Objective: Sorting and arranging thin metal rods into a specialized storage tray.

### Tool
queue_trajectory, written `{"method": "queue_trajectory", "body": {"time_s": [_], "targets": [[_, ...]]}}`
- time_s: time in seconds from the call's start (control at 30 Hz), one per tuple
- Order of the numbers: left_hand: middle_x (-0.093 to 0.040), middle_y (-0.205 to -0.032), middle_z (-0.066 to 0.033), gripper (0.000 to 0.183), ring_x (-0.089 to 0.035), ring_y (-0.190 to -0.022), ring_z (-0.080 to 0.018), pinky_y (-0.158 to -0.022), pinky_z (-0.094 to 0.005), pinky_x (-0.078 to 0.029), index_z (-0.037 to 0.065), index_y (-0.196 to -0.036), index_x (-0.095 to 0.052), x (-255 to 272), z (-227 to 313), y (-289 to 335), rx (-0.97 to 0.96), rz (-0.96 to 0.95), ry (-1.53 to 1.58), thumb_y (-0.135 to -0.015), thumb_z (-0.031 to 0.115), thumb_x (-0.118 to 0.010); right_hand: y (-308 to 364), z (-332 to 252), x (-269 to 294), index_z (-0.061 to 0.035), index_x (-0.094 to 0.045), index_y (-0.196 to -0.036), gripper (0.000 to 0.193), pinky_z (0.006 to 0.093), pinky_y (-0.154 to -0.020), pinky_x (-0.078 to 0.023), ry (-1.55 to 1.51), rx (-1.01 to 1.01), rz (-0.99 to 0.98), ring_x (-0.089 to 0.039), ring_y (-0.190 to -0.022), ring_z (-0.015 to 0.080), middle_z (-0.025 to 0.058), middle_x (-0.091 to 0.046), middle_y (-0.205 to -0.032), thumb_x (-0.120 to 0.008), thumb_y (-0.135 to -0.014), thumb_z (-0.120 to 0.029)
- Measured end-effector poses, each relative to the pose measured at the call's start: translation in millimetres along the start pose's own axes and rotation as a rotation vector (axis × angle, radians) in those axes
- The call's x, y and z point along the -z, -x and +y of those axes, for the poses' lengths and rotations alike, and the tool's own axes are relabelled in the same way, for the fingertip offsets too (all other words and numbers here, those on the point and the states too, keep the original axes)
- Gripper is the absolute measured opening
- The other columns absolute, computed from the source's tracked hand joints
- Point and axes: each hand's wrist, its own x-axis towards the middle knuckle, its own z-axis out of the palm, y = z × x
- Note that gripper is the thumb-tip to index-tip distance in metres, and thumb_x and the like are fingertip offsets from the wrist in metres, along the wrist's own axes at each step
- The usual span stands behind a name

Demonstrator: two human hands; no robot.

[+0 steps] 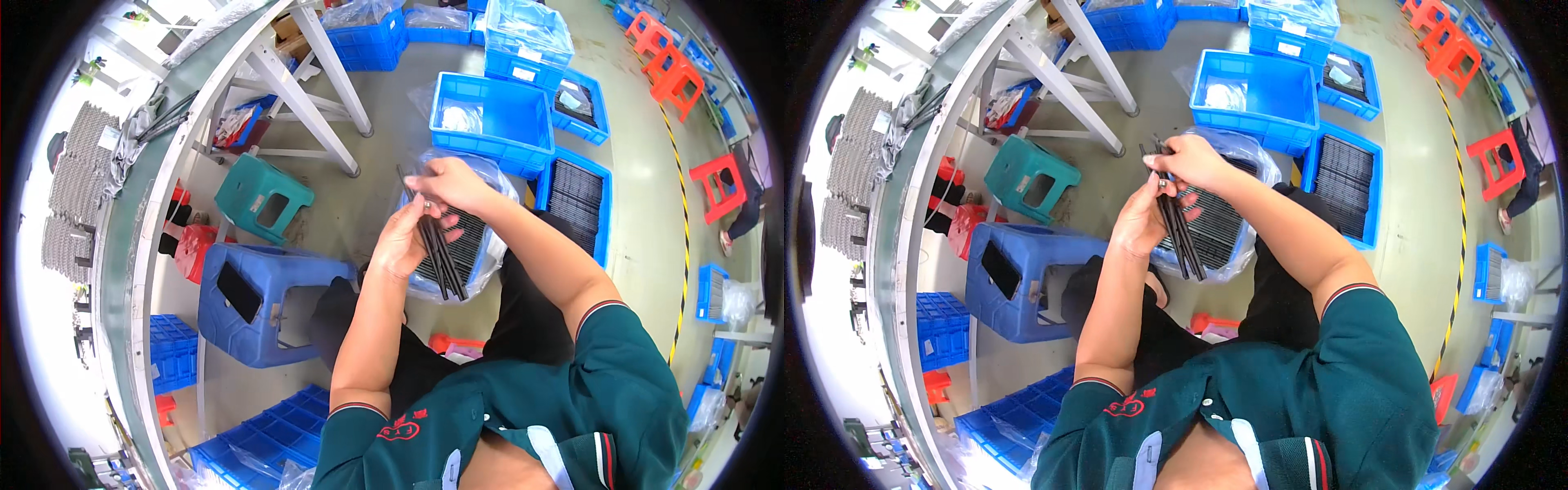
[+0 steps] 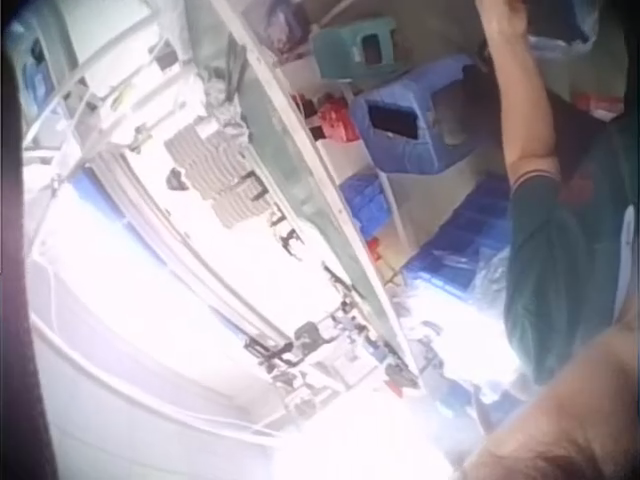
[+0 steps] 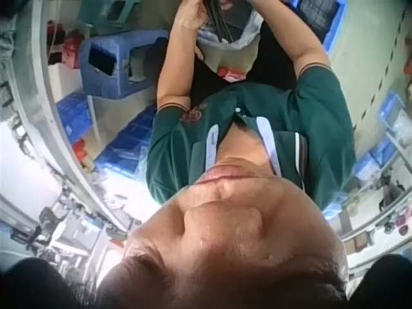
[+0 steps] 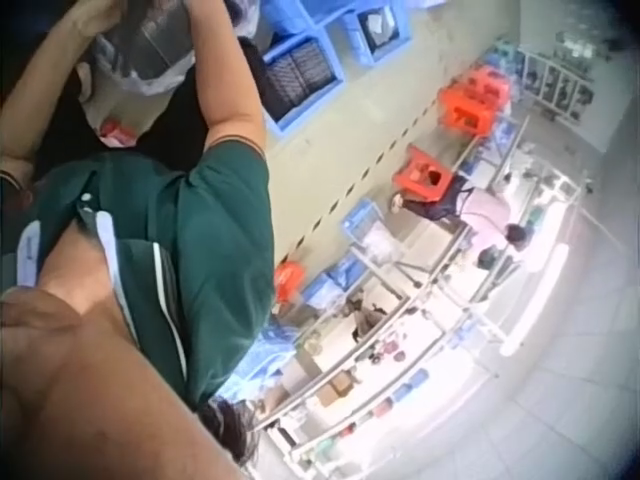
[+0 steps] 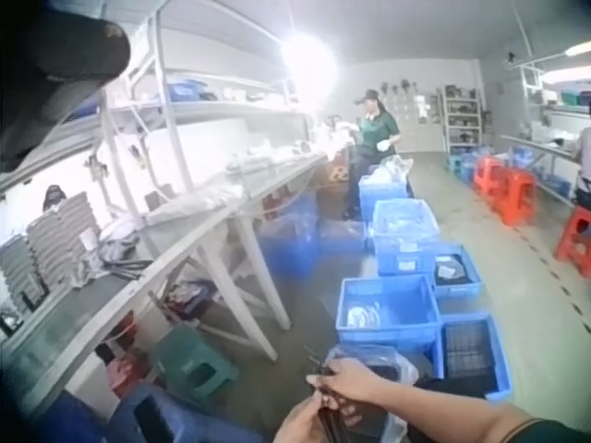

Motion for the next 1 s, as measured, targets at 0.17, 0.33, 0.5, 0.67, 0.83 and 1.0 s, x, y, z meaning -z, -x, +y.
{"method": "queue_trajectory", "body": {"time_s": [0.17,0.33,0.5,0.67,0.83,1.0], "targets": [[-0.051,-0.078,-0.0006,0.031,-0.044,-0.06,-0.0131,-0.052,-0.028,-0.038,0.007,-0.081,-0.058,-1.3,1.0,-0.2,0.021,0.045,0.009,-0.089,0.037,-0.057,-6.6,3.3,-5.8,-0.0007,-0.054,-0.071,0.031,0.0258,-0.046,-0.04,0.066,0.003,-0.09,-0.049,-0.048,0.0074,0.003,-0.054,-0.058,-0.064,-0.085,-0.026],[-0.049,-0.069,0.0018,0.029,-0.037,-0.051,-0.0096,-0.045,-0.0248,-0.031,0.008,-0.079,-0.057,6.8,13.6,-1.4,-0.134,0.329,0.01,-0.089,0.035,-0.059,-7.9,16.1,-1.8,0.0033,-0.059,-0.092,0.03,0.027,-0.057,-0.044,0.366,0.126,0.062,-0.059,-0.067,0.0118,0.0128,-0.061,-0.075,-0.049,-0.091,-0.025],[-0.039,-0.067,0.0027,0.03,-0.036,-0.054,-0.0091,-0.047,-0.025,-0.033,0.006,-0.087,-0.056,14.8,33.4,0.0,-0.369,0.436,0.15,-0.091,0.035,-0.055,23.5,2.5,-4.9,-0.0035,-0.047,-0.128,0.036,0.0189,-0.044,-0.035,-0.227,-0.001,-0.263,-0.044,-0.054,0.006,0.0025,-0.053,-0.073,-0.044,-0.093,-0.014],[-0.039,-0.066,0.001,0.031,-0.036,-0.054,-0.0103,-0.048,-0.0259,-0.034,0.005,-0.088,-0.057,5.7,30.9,-3.3,-0.43,0.431,0.168,-0.092,0.035,-0.054,31.4,1.5,-12.1,-0.0056,-0.035,-0.137,0.045,0.0192,-0.042,-0.036,-0.181,0.037,-0.326,-0.046,-0.051,0.0061,0.0057,-0.056,-0.073,-0.043,-0.092,-0.008],[-0.039,-0.066,0.001,0.032,-0.037,-0.054,-0.0108,-0.048,-0.0264,-0.034,0.004,-0.087,-0.057,-0.1,23.9,-3.0,-0.421,0.414,0.148,-0.092,0.035,-0.054,31.7,2.7,-14.3,-0.0032,-0.032,-0.138,0.05,0.023,-0.039,-0.037,-0.204,0.023,-0.285,-0.044,-0.045,0.0077,0.0067,-0.056,-0.071,-0.045,-0.09,-0.005],[-0.039,-0.066,0.0011,0.033,-0.038,-0.056,-0.0106,-0.05,-0.0252,-0.034,0.004,-0.091,-0.056,6.2,19.7,-7.1,-0.436,0.424,0.114,-0.092,0.038,-0.052,36.1,-4.1,-14.1,-0.0042,-0.033,-0.137,0.049,0.0221,-0.037,-0.036,-0.235,0.009,-0.25,-0.046,-0.045,0.0082,0.007,-0.056,-0.07,-0.044,-0.09,-0.005]]}}
